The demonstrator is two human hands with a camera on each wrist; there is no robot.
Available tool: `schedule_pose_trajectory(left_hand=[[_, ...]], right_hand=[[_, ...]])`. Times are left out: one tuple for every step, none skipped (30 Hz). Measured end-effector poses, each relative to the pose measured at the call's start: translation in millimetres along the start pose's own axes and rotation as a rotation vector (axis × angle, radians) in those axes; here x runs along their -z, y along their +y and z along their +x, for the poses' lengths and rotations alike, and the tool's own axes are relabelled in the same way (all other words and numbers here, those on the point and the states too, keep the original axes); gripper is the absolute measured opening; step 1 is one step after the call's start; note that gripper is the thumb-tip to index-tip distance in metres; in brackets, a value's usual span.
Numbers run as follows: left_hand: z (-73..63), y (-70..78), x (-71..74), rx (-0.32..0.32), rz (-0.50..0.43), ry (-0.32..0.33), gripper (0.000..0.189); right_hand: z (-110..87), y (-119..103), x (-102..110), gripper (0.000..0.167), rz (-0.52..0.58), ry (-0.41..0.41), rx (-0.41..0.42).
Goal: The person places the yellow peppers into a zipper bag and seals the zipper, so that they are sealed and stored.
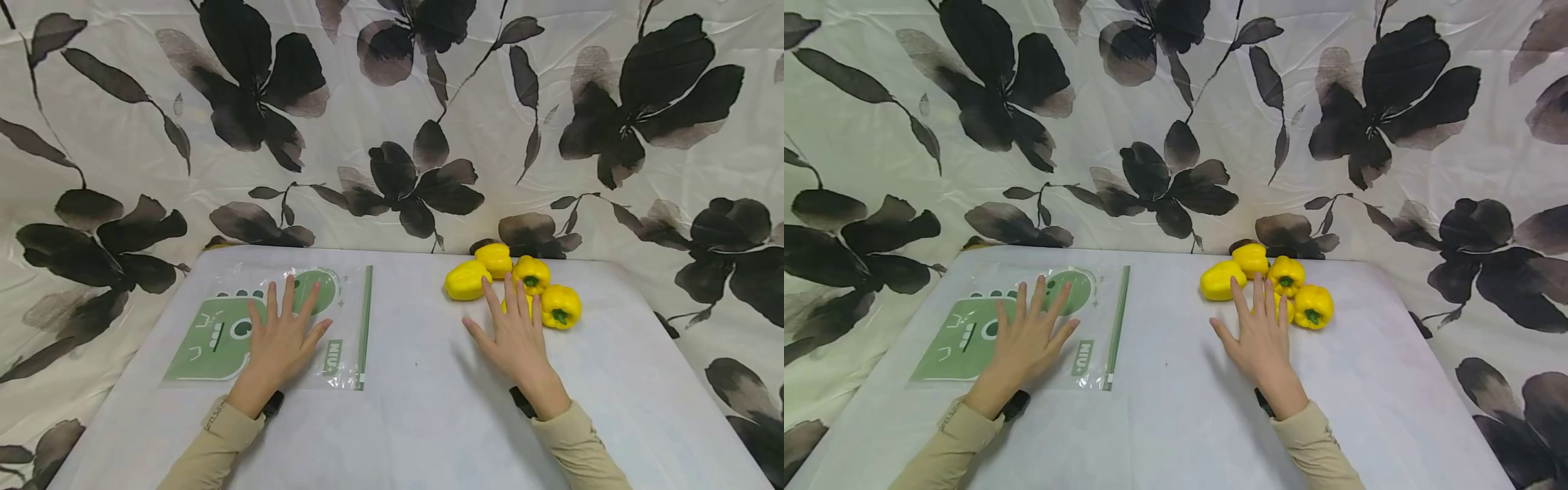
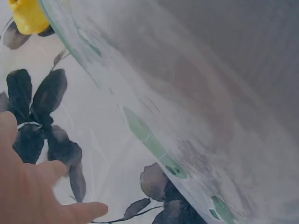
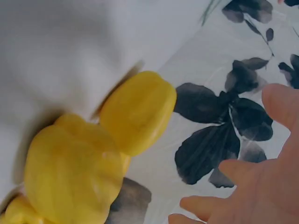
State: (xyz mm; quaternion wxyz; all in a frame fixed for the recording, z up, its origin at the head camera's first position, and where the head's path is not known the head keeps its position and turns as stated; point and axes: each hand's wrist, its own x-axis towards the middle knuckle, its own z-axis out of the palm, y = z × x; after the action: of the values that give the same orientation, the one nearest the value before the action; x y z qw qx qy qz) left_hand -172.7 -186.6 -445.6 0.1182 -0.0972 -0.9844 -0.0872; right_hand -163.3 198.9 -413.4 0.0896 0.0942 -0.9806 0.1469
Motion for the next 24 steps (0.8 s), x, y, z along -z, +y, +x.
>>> schedule_pose_trajectory(left_hand=[[0.4,0.3,0.2,-0.001,-0.003,0.0,0.072],[1.0,0.8,0.6,-0.005,-0.005,0.004,0.072],[1.7,1.3,1.0,-0.012,-0.009,0.014,0.072],[2.2,2.2,1.9,-0.018,-0.014,0.021,0.072],[2.9,3.1,2.6,-0.023,-0.03,0.027,0.072],[3.4,4.4,3.6,-0.029,-0.05,0.031,0.071],[4.0,6.1,4.8,-0.033,-0.079,0.033,0.069],[4.5,7.9,6.0,-0.036,-0.115,0.031,0.065],[4.8,9.9,7.4,-0.036,-0.162,0.026,0.061],[5.1,11.9,8.9,-0.036,-0.214,0.016,0.056],[5.6,14.1,9.8,-0.033,-0.266,0.007,0.05],[6.1,16.7,11.0,-0.033,-0.307,-0.002,0.044],[6.7,19.2,11.9,-0.031,-0.348,-0.013,0.038],[7.4,21.7,12.7,-0.028,-0.383,-0.027,0.033],[7.9,24.2,13.0,-0.022,-0.412,-0.042,0.029],[8.6,26.6,13.0,-0.016,-0.434,-0.058,0.026],[9.1,29.3,12.9,-0.007,-0.453,-0.076,0.023],[9.8,31.6,12.9,-0.005,-0.47,-0.091,0.021],[10.4,34.0,12.4,0.002,-0.492,-0.111,0.02],[11.1,36.3,11.7,0.009,-0.509,-0.131,0.018],[12.0,38.5,10.5,0.009,-0.527,-0.149,0.018],[12.9,40.6,9.2,0.009,-0.545,-0.17,0.018],[14.1,42.4,7.2,0.006,-0.561,-0.189,0.02],[15.5,44.2,5.2,0.001,-0.573,-0.207,0.021]], right_hand=[[0.9,-1,1,0.08,0.026,-0.002,0.0],[1.6,-1,2,0.08,0.06,-0.005,-0.001],[2.8,-2,3,0.08,0.097,-0.006,0.001],[4.2,-3,4,0.079,0.137,-0.005,0.004],[5.9,-4,5,0.079,0.183,-0.007,0.007],[7.7,-6,6,0.078,0.231,-0.01,0.01],[10.0,-7,7,0.076,0.272,-0.013,0.015],[12.1,-9,7,0.075,0.316,-0.017,0.018],[14.8,-11,7,0.074,0.355,-0.02,0.024],[17.4,-12,7,0.073,0.401,-0.028,0.026],[20.0,-14,7,0.072,0.446,-0.04,0.024],[22.5,-16,6,0.071,0.486,-0.05,0.02],[24.9,-18,4,0.069,0.522,-0.061,0.012],[27.1,-21,3,0.068,0.555,-0.074,0.002],[29.4,-23,2,0.067,0.59,-0.089,-0.009],[31.3,-25,0,0.066,0.627,-0.105,-0.02],[33.1,-28,-1,0.065,0.662,-0.123,-0.03],[34.8,-31,-3,0.064,0.702,-0.142,-0.041],[36.3,-34,-5,0.062,0.74,-0.162,-0.049],[38.0,-38,-6,0.061,0.783,-0.182,-0.058],[39.6,-42,-8,0.059,0.835,-0.205,-0.069],[40.8,-46,-9,0.057,0.884,-0.226,-0.084],[41.9,-51,-11,0.055,0.931,-0.248,-0.104],[42.9,-55,-12,0.053,0.982,-0.268,-0.12]])
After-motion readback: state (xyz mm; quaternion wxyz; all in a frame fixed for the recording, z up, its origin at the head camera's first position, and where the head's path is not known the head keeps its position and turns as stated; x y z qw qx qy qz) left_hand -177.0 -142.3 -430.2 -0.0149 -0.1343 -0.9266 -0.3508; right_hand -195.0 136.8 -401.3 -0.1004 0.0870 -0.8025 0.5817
